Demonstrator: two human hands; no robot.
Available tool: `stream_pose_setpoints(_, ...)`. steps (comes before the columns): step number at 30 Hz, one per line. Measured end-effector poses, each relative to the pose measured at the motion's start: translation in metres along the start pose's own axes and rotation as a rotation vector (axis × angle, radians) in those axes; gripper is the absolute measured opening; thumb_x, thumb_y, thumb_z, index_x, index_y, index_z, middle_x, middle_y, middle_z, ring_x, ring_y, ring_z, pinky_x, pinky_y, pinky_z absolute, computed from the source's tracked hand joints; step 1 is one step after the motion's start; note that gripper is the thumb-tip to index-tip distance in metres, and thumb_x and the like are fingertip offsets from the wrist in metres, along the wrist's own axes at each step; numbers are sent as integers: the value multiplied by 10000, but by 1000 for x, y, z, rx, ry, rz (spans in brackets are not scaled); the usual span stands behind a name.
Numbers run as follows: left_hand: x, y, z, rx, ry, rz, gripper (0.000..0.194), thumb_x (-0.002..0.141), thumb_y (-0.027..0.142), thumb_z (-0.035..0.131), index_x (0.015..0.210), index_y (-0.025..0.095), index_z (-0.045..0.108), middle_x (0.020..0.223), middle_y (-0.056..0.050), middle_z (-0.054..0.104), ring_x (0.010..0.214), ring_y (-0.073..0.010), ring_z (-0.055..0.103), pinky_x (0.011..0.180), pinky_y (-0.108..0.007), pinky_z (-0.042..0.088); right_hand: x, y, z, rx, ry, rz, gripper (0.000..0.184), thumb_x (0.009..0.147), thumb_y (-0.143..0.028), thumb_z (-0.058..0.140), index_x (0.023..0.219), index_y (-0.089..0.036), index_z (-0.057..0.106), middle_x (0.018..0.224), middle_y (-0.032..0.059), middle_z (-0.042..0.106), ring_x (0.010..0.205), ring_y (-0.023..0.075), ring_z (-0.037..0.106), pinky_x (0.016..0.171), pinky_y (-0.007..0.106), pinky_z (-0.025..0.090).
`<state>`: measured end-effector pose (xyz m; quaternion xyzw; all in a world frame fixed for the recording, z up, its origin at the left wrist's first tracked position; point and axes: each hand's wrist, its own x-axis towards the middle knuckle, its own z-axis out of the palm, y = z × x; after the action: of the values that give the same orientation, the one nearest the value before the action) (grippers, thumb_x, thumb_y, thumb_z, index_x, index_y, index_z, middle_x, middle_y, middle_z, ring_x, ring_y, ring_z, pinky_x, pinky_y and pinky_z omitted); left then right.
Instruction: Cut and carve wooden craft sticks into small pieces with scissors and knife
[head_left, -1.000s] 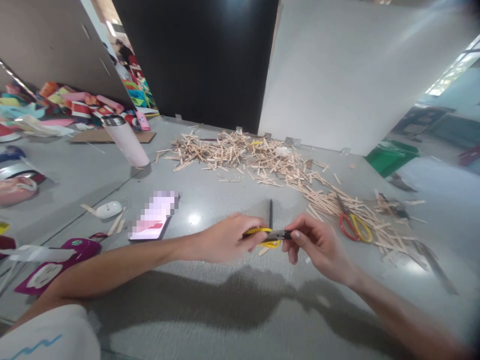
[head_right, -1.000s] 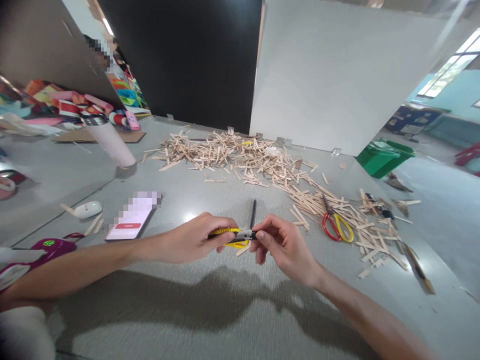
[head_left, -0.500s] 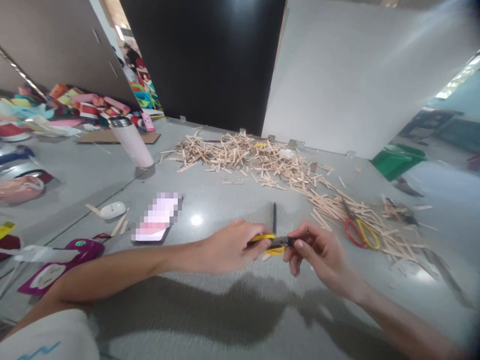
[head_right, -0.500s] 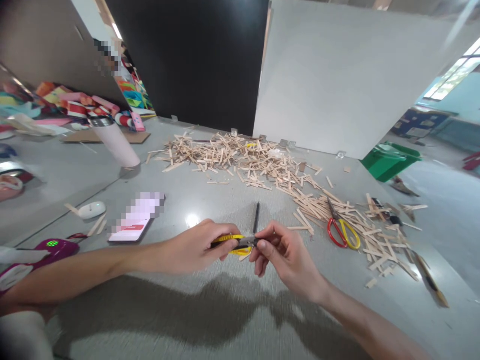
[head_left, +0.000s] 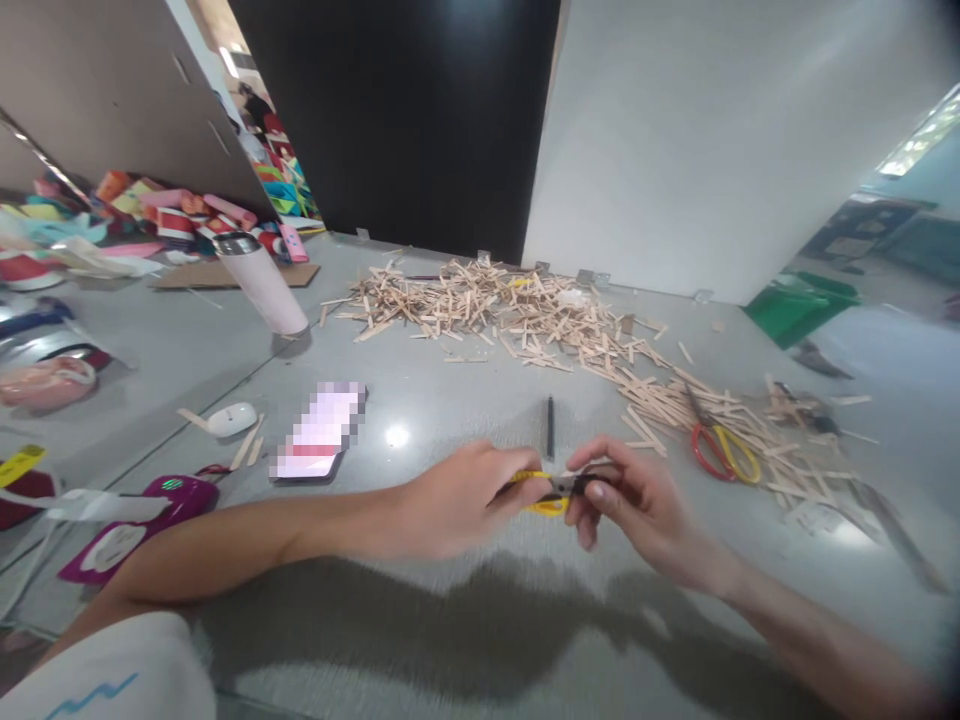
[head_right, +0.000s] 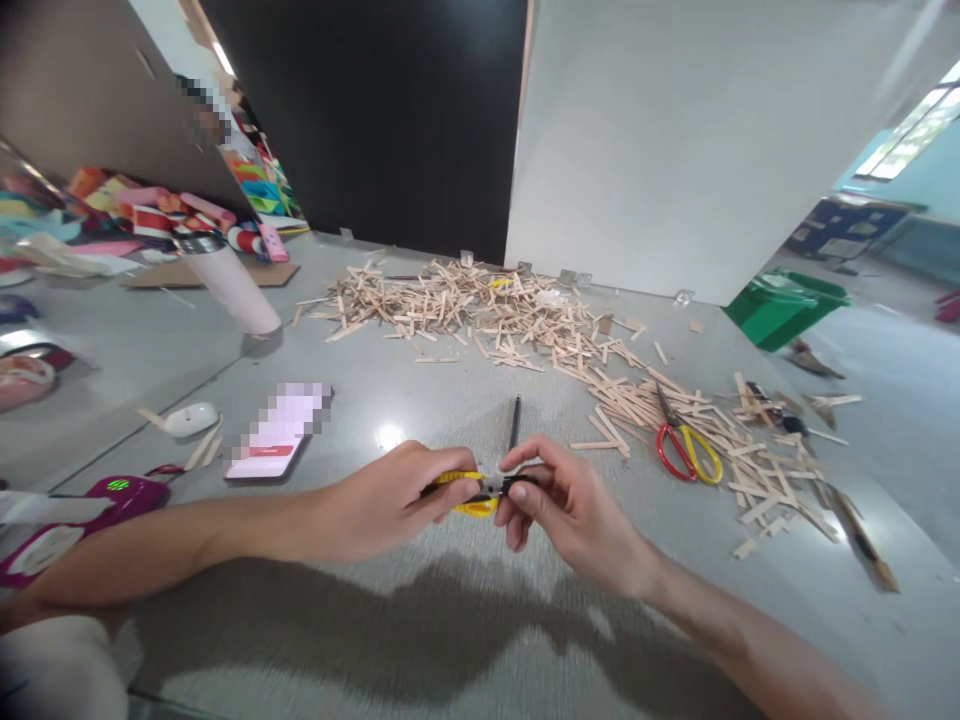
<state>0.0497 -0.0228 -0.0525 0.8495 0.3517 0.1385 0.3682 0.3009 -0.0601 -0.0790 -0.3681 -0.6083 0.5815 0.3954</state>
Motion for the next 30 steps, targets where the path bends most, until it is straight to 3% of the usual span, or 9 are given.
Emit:
stream_pose_setpoints(6, -7, 0, 4, 48, 58, 82, 329, 1134, 376, 482, 851, 212, 515, 664, 63, 462, 574, -111, 355, 585, -282, 248, -3, -13, 4, 89, -31, 114, 375, 1026, -520, 780, 982, -151, 731, 858, 94, 823, 610, 174, 778, 552, 273, 651)
stream_pose_setpoints(15, -8, 0, 4, 101, 112, 100, 312, 1127, 372, 498, 916, 191, 641, 682, 49, 548, 552, -105, 379, 583, -269, 278, -10, -19, 11, 162, -11, 108, 358, 1038, -509, 769, 972, -157, 750, 904, 96, 820, 751, 196, 820, 601, 267, 684)
stream_pose_setpoints(23, -8, -1, 3, 121, 54, 161, 336, 1139, 363, 499, 888, 190, 638, 658, 48, 536, 539, -102, 411, 572, -270, 276, -8, -21, 7, 218, -120, 226, 383, 1053, -508, 746, 899, -170, 655, 716, 19, 750, 498, 129, 724, 458, 195, 593)
stream_pose_setpoints(30, -9, 2, 1, 121, 22, 159, 346, 1143, 366, 491, 885, 192, 643, 649, 38, 538, 528, -109, 430, 555, -276, 274, -10, -31, 6, 154, -128, 285, 384, 1035, -538, 748, 913, -186, 655, 653, -9, 717, 439, 129, 684, 413, 195, 563)
